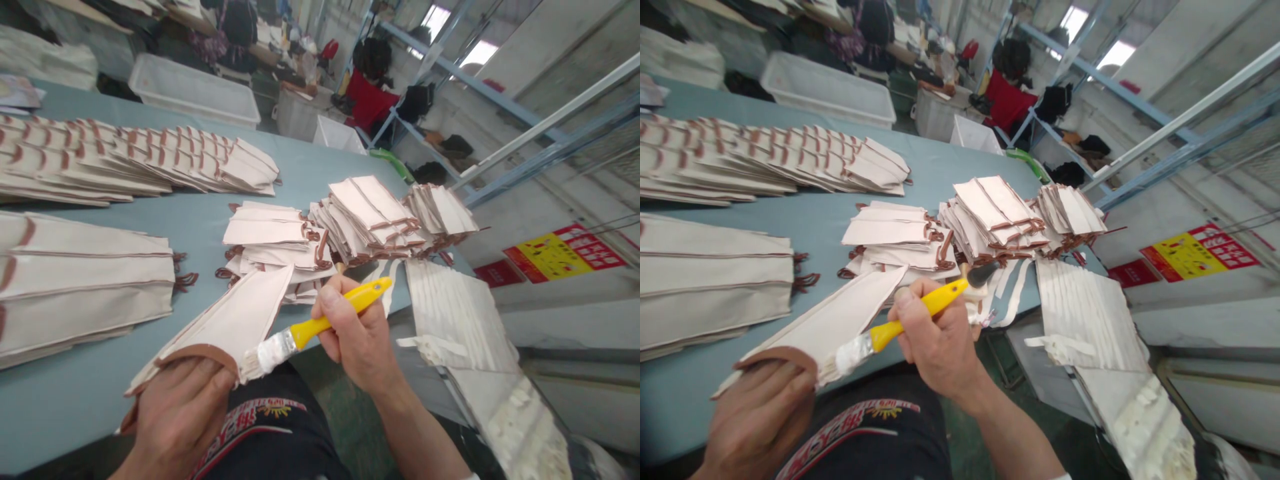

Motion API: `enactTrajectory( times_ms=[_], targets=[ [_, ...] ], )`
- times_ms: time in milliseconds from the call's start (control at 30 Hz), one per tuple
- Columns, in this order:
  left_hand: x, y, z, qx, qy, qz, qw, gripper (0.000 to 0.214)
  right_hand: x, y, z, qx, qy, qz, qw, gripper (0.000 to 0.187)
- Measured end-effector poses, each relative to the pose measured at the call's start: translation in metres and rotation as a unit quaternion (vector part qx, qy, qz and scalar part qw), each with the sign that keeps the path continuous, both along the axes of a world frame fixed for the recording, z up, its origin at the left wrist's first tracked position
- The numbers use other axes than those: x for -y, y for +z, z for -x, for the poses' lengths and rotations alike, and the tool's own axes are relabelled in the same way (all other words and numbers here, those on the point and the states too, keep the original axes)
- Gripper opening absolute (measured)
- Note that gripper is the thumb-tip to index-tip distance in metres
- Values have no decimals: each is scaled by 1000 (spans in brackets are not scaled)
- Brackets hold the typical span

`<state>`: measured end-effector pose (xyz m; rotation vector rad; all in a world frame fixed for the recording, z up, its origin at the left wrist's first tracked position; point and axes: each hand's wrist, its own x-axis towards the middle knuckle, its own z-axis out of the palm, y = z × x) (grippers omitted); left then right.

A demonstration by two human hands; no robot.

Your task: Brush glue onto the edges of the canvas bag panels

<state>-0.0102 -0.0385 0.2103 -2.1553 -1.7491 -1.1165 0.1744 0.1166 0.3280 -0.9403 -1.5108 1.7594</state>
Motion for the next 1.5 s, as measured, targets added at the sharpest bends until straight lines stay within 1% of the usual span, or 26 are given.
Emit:
enactTrajectory(
  times_ms=[100,133,233,300,433,500,600,733,800,900,1000,1067,1167,1233,1267,1400,1500],
  targets=[
    [1,-2,0,3,-3,0,1000,34,-1,0,-1,12,42,16,999,52],
    [1,-3,-1,4,-2,-2,1000,35,-2,0,-1,6,46,22,999,53],
    [2,-6,-1,6,-2,-1,1000,35,-9,0,0,-16,18,21,999,52],
    [2,-6,-1,7,-6,4,1000,34,-15,-1,3,-9,11,14,1000,52],
    [0,-5,-1,0,-11,5,1000,32,-24,-1,8,48,63,10,997,46],
    [-1,-5,-2,-3,-9,2,1000,34,-28,-1,8,67,57,-1,996,42],
    [-2,-8,-5,-8,-3,-5,1000,34,-34,1,7,76,43,-22,996,42],
    [-1,-13,-8,11,10,-2,1000,37,-39,1,11,82,82,-30,993,45],
    [-2,-13,-9,25,15,1,1000,38,-44,-2,14,102,82,-66,989,47],
    [-3,-12,-10,33,15,-4,999,39,-56,-7,15,144,60,-145,977,51],
    [-3,-10,-11,27,-1,4,1000,39,-64,-5,12,149,36,-177,972,57],
    [-4,-9,-11,22,-9,11,1000,38,-63,-2,12,126,34,-171,977,59],
    [-5,-8,-10,13,-15,8,1000,36,-53,0,17,85,81,-126,985,61],
    [-6,-6,-10,8,-17,1,1000,37,-49,-3,22,86,109,-99,985,62],
    [-6,-6,-10,7,-18,-2,1000,37,-49,-5,23,96,114,-97,984,63],
    [-6,-5,-11,1,-21,8,1000,38,-59,-12,21,156,83,-142,974,61],
    [-6,-9,-13,5,-15,10,1000,37,-63,-7,20,152,70,-159,973,60]
  ],
)
